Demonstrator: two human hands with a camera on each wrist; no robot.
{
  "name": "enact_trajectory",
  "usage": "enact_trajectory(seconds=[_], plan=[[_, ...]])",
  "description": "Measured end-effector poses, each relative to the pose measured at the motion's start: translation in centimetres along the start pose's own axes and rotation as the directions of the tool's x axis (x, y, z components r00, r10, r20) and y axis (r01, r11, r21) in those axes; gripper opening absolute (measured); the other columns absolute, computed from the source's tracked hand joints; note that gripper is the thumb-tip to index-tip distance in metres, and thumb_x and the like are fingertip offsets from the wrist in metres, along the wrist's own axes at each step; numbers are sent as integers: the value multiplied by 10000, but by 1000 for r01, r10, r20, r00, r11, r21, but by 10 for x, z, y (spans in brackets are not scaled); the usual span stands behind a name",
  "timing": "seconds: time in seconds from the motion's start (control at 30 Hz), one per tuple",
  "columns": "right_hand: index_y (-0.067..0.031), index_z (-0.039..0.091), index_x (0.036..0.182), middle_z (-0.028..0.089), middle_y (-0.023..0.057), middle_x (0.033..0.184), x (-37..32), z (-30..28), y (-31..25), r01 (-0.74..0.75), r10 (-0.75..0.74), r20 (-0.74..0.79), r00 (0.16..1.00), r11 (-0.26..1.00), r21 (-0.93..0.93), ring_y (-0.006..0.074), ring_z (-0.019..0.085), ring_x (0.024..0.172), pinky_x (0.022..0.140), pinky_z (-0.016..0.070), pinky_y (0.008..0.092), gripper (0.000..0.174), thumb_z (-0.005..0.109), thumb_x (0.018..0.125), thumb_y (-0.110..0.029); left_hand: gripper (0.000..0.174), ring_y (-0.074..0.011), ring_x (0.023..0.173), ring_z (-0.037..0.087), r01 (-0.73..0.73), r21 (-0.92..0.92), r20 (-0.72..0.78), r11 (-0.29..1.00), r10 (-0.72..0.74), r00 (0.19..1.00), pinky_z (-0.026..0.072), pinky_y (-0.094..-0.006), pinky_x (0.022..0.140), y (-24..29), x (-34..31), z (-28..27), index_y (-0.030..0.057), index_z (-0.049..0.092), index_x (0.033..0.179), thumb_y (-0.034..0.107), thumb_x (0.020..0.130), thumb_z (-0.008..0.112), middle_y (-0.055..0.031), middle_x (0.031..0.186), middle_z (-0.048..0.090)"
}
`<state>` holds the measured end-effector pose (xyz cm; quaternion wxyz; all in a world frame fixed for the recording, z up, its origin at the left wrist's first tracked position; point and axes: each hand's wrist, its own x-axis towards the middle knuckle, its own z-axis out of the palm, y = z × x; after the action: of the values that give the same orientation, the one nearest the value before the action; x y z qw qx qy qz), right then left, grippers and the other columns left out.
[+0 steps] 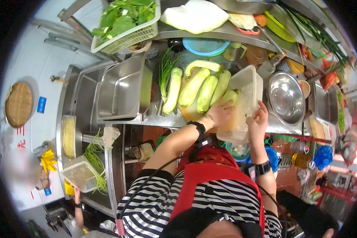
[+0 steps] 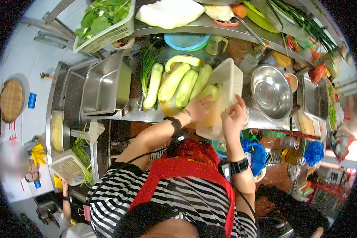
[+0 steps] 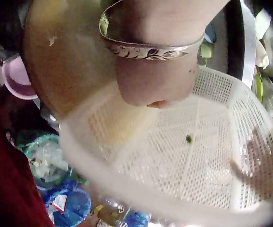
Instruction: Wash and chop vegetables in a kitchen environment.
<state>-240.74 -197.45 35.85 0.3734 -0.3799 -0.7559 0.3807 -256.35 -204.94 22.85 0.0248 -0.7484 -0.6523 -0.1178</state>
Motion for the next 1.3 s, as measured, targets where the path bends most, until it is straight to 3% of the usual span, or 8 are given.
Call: enact_trajectory(seconds=[0.43, 0.67, 0.93, 1.0, 1.07, 1.13, 1.23, 1.3], plan=[[33, 516, 1142, 585, 54, 967, -3, -101, 28, -311, 332, 80, 940, 734, 603, 111, 534, 795, 680, 431, 232, 450, 529, 693, 58, 322, -188, 1336, 179, 47, 65, 76, 997, -52, 996, 154, -427, 1087, -27, -22, -22, 220, 593, 1083, 196, 778, 490, 32, 1361, 366], [-28, 548, 1077, 576, 93, 1031, -22, -94, -2, -519, 493, 274, 826, 471, 713, 224, 554, 920, 782, 467, 373, 410, 521, 719, -225, 480, -228, 1343, 163, 196, 46, -97, 980, -191, 977, 120, -418, 1101, -4, -70, 8, 127, 520, 1192, 217, 724, 577, -19, 1427, 260], [-12, 540, 997, 564, 135, 1046, 12, -32, 2, -705, 381, 593, 709, 382, 598, 272, 540, 965, 828, 457, 411, 314, 509, 723, -162, 323, -233, 1251, 338, 349, -220, -135, 911, -383, 914, 309, -383, 1002, 19, -127, -6, 110, 618, 1022, 175, 712, 561, -43, 1311, 424], [-20, 528, 921, 565, 123, 994, 22, -10, 7, -674, 351, 576, 738, 416, 611, 265, 540, 926, 804, 461, 409, 236, 505, 712, -128, 262, -251, 1091, 496, 376, -380, -331, 845, -503, 798, 409, -365, 893, 18, -143, -29, 92, 624, 963, 158, 717, 563, -64, 1104, 572], [-34, 515, 867, 554, 101, 923, 31, 8, 18, -659, 323, 576, 751, 428, 618, 250, 531, 857, 757, 467, 413, 190, 509, 694, -112, 193, -227, 885, 584, 582, -681, -151, 445, -862, 484, 464, -359, 776, 26, -171, -80, 90, 621, 933, 163, 769, 549, -68, 926, 621], [-37, 518, 870, 552, 102, 934, 37, 22, 37, -662, 322, 581, 747, 439, 608, 251, 530, 857, 748, 471, 418, 200, 515, 687, -119, 154, -150, 701, 578, 136, -936, -308, 325, -942, 134, 477, -283, 630, 6, -205, -102, 64, 577, 857, 212, 850, 538, -53, 797, 611], [-46, 508, 844, 538, 93, 917, 35, 27, 30, -671, 358, 570, 739, 466, 577, 251, 525, 844, 731, 477, 415, 191, 531, 674, -130, 301, -185, 784, 537, -398, -914, 218, -82, -926, -309, 476, -321, 671, -28, -242, -179, 56, 521, 969, 326, 842, 559, -83, 977, 567], [-49, 499, 829, 531, 87, 891, 34, 28, 14, -696, 375, 589, 716, 449, 560, 253, 521, 834, 732, 477, 417, 182, 534, 670, -129, 365, -205, 853, 479, -493, -824, 409, -279, -895, -178, 468, -365, 719, -88, -284, -164, 70, 495, 993, 367, 804, 593, -91, 998, 521]])
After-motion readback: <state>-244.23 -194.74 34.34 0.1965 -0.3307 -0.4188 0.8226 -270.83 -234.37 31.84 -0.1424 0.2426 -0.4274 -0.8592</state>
